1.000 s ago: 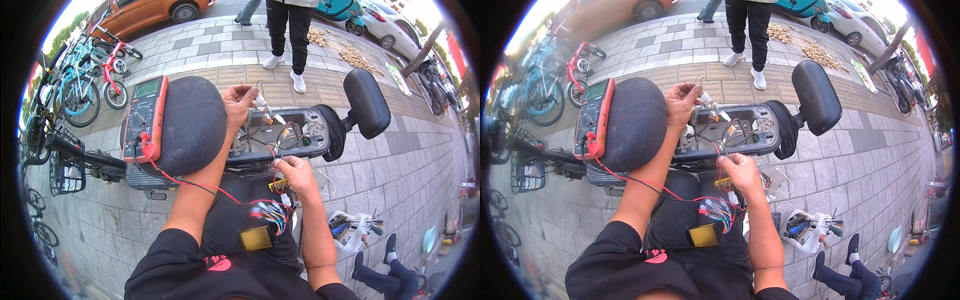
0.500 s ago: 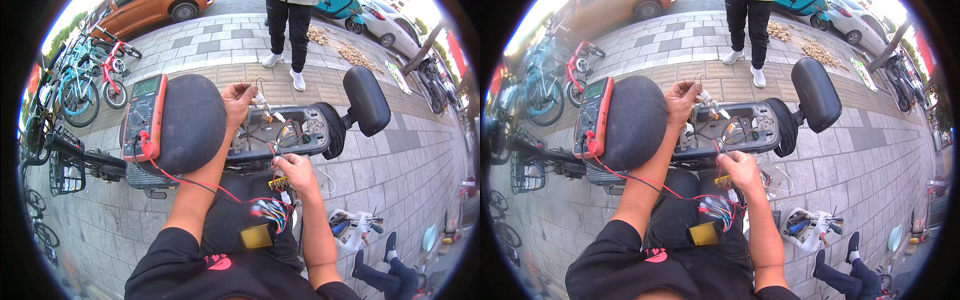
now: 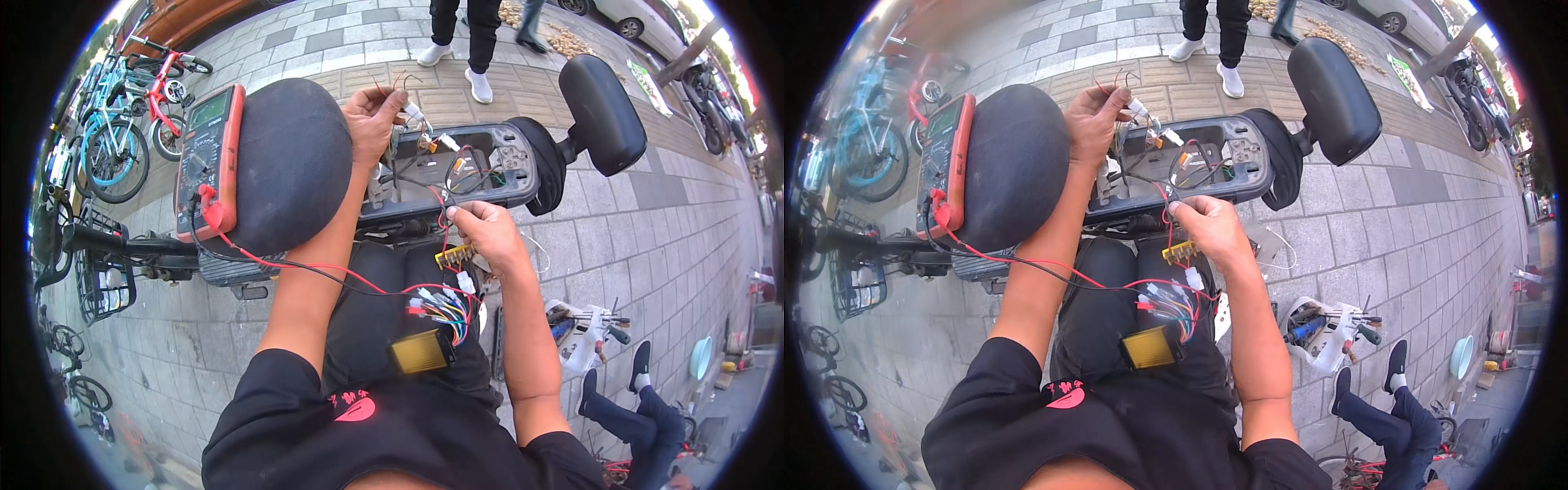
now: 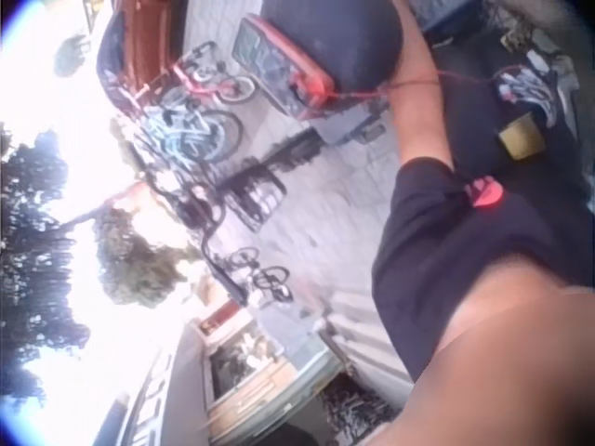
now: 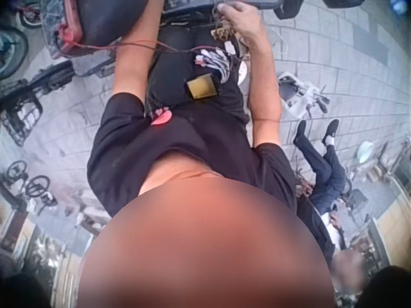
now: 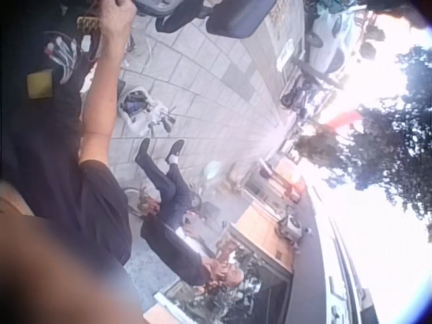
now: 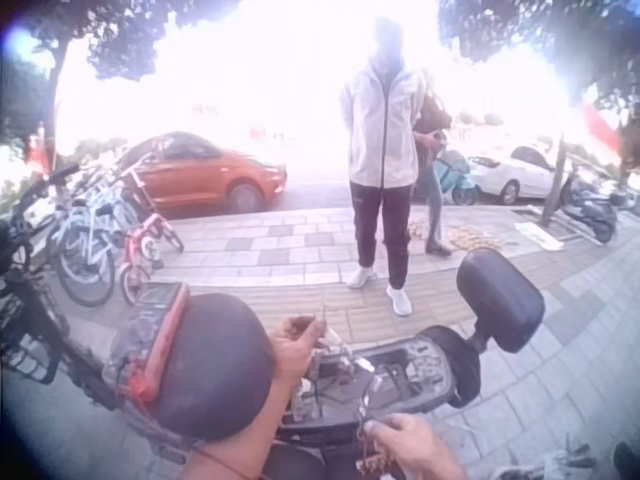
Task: The person works on the exposed wiring of an electric scooter, using a multimeter to test connections. They manipulate various colored wires and connectors, occasionally adjusting the multimeter probes and repositioning wire bundles within the scooter's body.
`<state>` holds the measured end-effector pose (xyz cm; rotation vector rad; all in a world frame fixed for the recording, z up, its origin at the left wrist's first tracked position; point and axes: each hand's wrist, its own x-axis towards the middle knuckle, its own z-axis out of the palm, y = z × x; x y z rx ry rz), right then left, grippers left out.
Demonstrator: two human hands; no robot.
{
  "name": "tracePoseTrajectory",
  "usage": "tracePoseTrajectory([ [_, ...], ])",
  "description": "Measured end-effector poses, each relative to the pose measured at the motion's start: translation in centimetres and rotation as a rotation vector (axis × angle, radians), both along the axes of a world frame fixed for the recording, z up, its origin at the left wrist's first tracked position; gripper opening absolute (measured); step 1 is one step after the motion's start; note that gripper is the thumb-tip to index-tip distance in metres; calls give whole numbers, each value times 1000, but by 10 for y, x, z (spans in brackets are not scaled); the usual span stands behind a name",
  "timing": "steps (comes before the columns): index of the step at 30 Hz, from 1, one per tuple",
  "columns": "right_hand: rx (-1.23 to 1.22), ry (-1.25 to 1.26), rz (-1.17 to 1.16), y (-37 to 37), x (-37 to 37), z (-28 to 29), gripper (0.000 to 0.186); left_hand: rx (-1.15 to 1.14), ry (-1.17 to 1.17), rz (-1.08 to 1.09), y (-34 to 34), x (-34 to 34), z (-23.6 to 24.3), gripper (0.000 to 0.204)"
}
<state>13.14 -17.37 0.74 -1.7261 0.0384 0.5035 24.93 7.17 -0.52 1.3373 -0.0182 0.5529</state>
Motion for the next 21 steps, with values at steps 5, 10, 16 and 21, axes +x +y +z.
tracePoseTrajectory([
  [5, -94, -48, 62, 0, -1, 15, 33, -37, -35, -20, 0, 0, 0, 33],
  [10, -452, -482, -120, 5, 16, 56, 35, -28, -26, -51, 4, 2, -2, 35],
  [16, -641, -808, 50, 29, 69, 54, 40, -24, -49, -40, 2, 6, -5, 25],
  [21, -429, -578, 34, 23, 90, 36, 39, -45, -14, -5, 0, 3, -4, 27],
])
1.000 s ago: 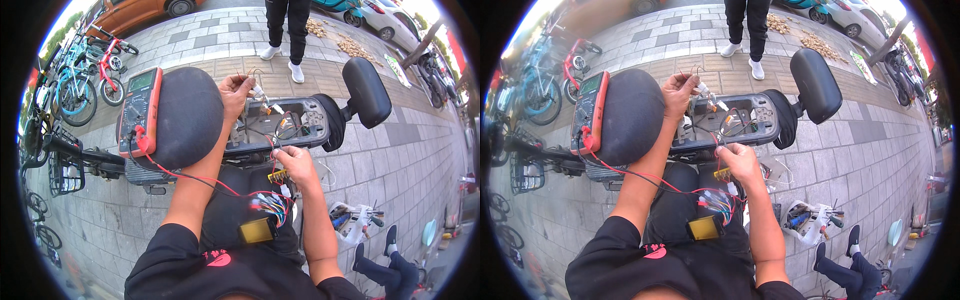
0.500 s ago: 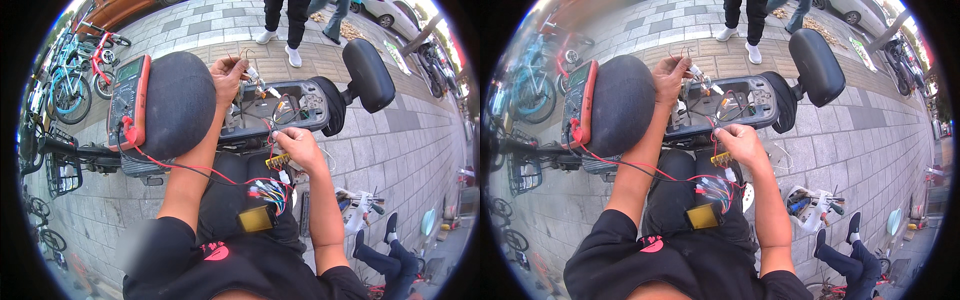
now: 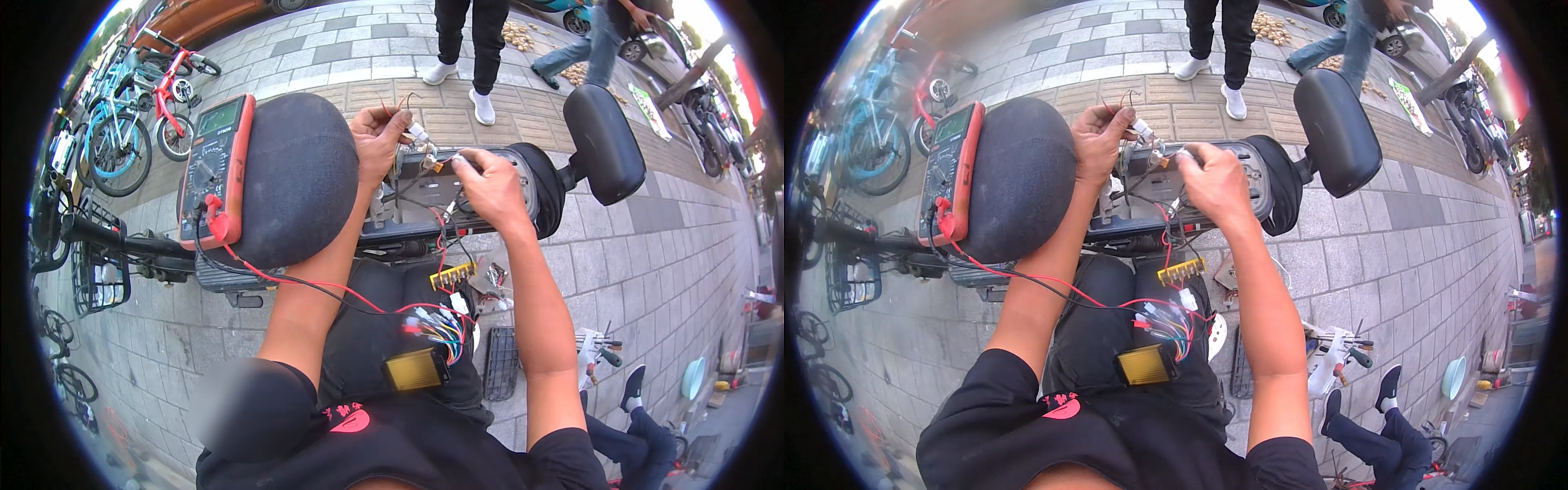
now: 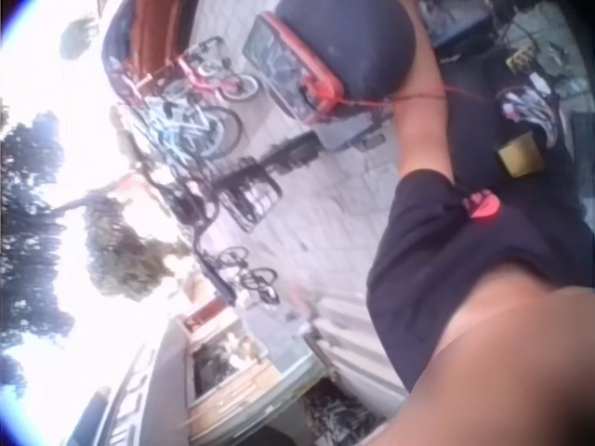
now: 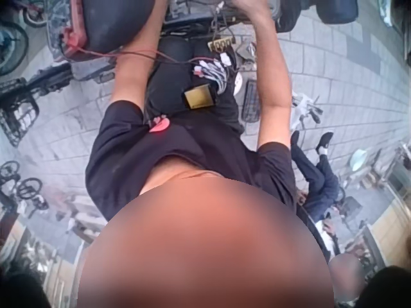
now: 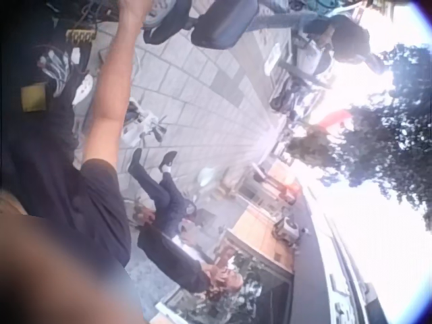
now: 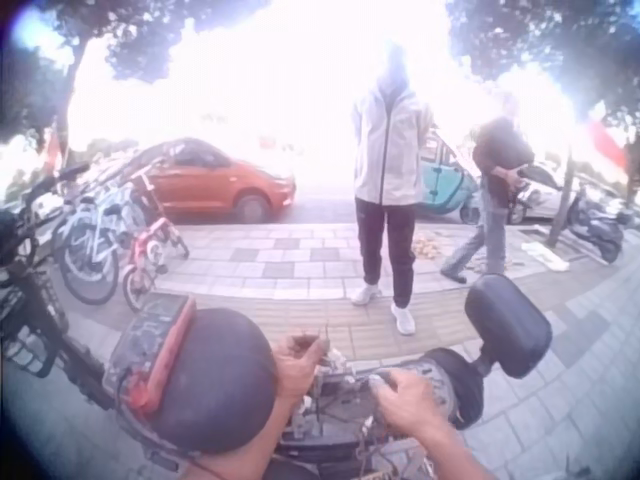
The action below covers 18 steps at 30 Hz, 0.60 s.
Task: The person works on the exposed wiring of an electric scooter, using a multimeter to test connections. They manipulate various colored wires and connectors, occasionally adjusting the multimeter probes and repositioning wire bundles within the scooter's body.
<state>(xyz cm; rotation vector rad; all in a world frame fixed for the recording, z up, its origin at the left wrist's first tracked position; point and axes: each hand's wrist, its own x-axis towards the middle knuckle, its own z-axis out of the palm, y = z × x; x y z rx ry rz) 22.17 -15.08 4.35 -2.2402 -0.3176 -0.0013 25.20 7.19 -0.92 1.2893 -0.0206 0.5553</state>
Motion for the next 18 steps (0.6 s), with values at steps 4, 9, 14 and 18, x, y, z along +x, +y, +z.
tracePoseTrajectory([
  [4, 250, 161, 70, -6, 5, -4, 40, -3, 7, -5, 1, -1, 1, 28],
  [9, 362, 331, 136, -8, 18, -7, 44, -21, 12, -27, 2, 1, -1, 31],
  [14, 318, 430, 110, 0, 16, 9, 41, -10, -8, -40, 2, 2, -3, 33],
  [18, 287, 411, 75, 11, 15, 7, 39, -5, -1, -39, 3, 2, -3, 34],
])
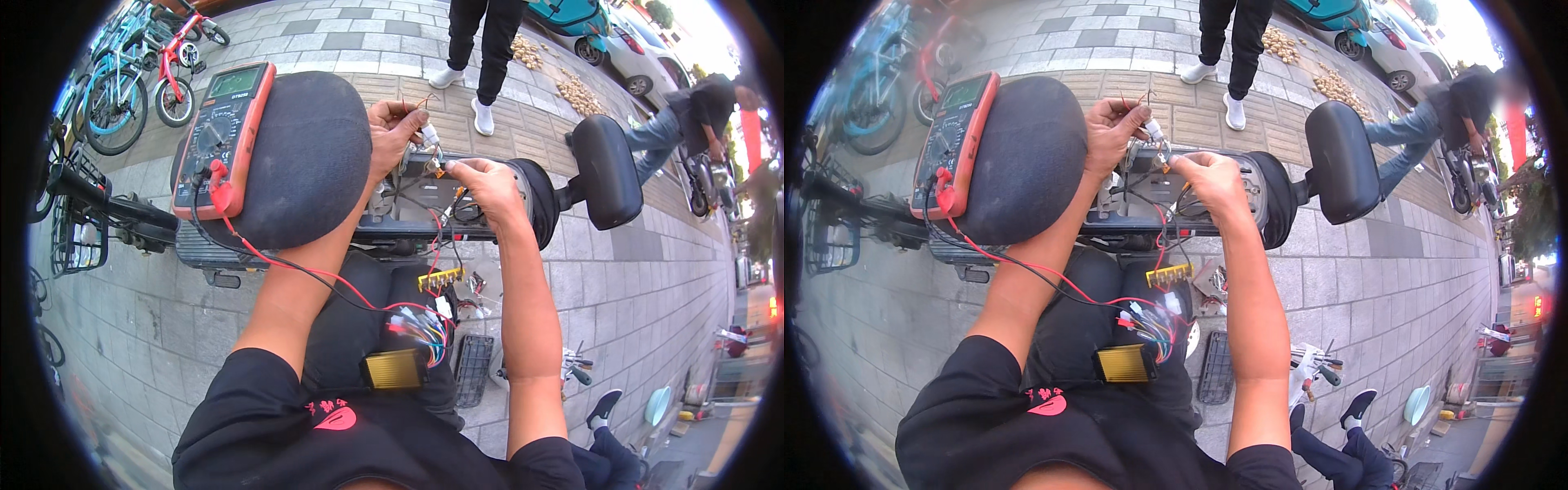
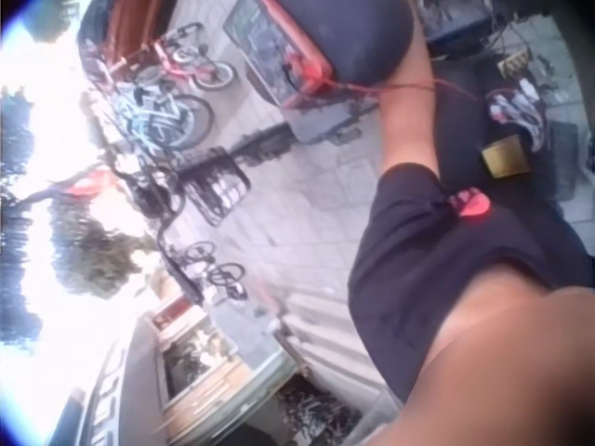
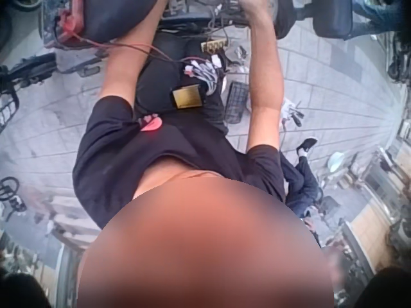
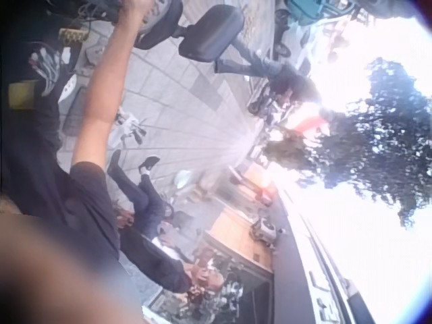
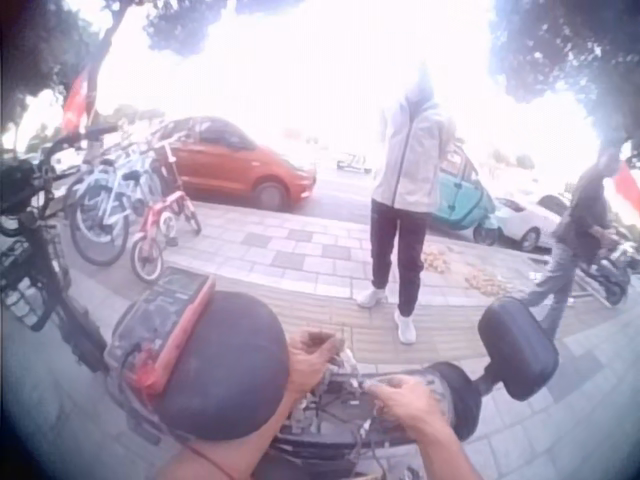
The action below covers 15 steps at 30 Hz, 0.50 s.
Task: The person works on the exposed wiring of an electric scooter, using a multimeter to test connections. They manipulate various colored wires and connectors, occasionally adjusting the multimeter probes and repositioning wire bundles within the scooter's body.
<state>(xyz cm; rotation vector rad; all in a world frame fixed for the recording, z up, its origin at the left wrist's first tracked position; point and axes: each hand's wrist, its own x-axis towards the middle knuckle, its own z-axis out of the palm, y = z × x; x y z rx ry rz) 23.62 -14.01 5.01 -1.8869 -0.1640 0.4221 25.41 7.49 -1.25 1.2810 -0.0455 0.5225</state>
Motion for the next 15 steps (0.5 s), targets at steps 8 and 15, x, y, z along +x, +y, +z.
tracePoseTrajectory([
  [8, -185, -57, 17, 4, 2, 0, 35, -10, -18, -18, -1, -2, 3, 31],
  [15, -181, -96, 8, 10, 5, -5, 35, 13, -19, -23, 1, -4, 2, 34],
])
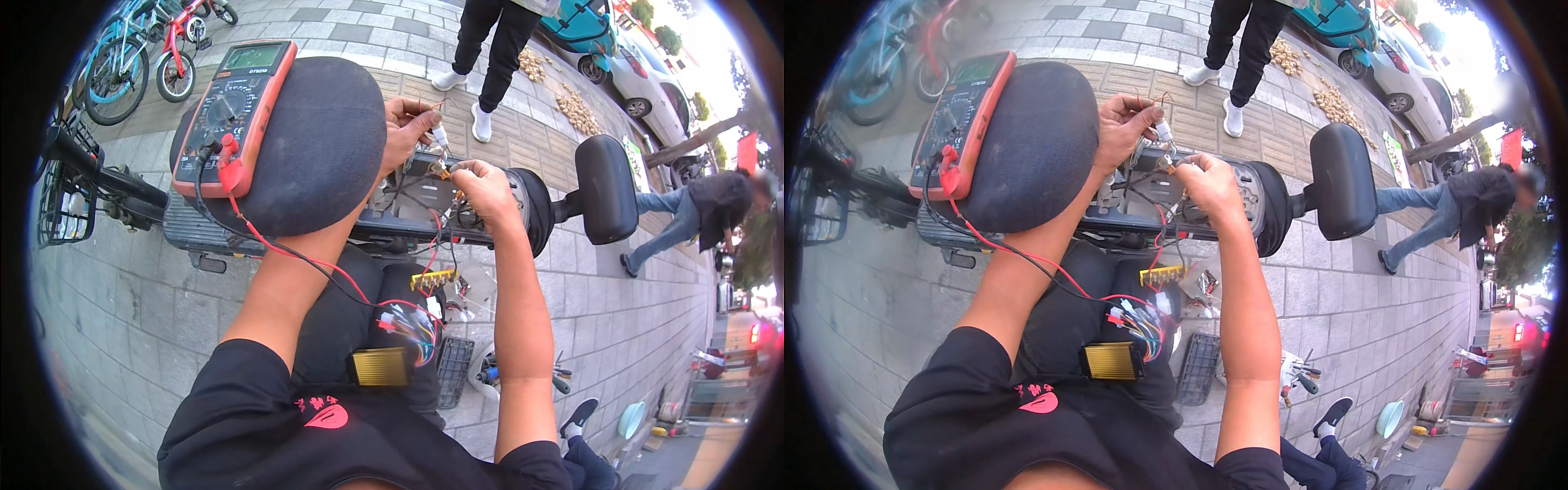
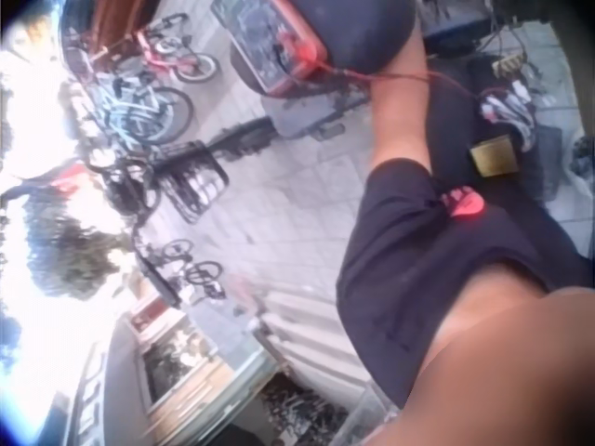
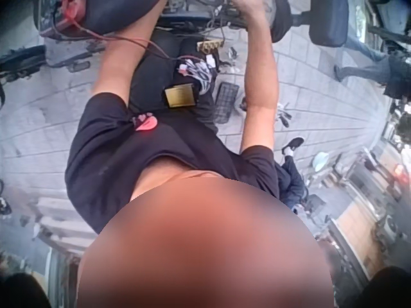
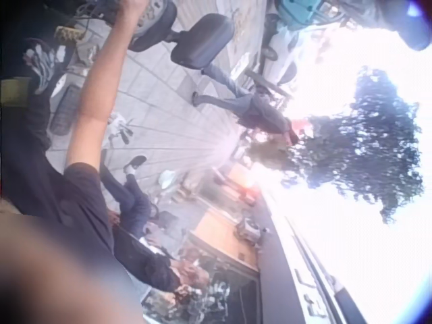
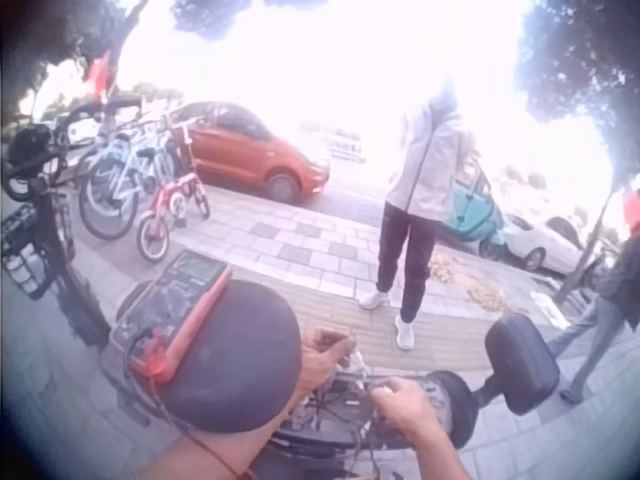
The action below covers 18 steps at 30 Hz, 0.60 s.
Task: The person works on the exposed wiring of an electric scooter, using a multimeter to test connections. They manipulate various colored wires and connectors, occasionally adjusting the multimeter probes and repositioning wire bundles within the scooter's body.
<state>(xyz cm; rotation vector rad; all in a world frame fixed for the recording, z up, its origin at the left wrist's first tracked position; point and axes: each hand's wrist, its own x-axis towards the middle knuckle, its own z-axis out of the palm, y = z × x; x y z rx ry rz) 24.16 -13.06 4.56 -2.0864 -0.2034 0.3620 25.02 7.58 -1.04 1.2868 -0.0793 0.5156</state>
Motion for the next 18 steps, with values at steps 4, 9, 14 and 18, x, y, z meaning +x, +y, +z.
tracePoseTrajectory([
  [4, 40, 50, 45, -2, 1, -5, 35, -8, 17, -5, -2, 1, 1, 35],
  [9, 14, 122, 121, 5, -8, 10, 35, -51, 40, -19, -1, -4, 6, 36],
  [14, 59, 105, 147, 6, -9, 9, 36, -56, 13, -19, -1, -2, 3, 38],
  [18, 27, 103, 198, 11, -11, 16, 37, -68, 26, -12, -1, -4, 7, 39],
])
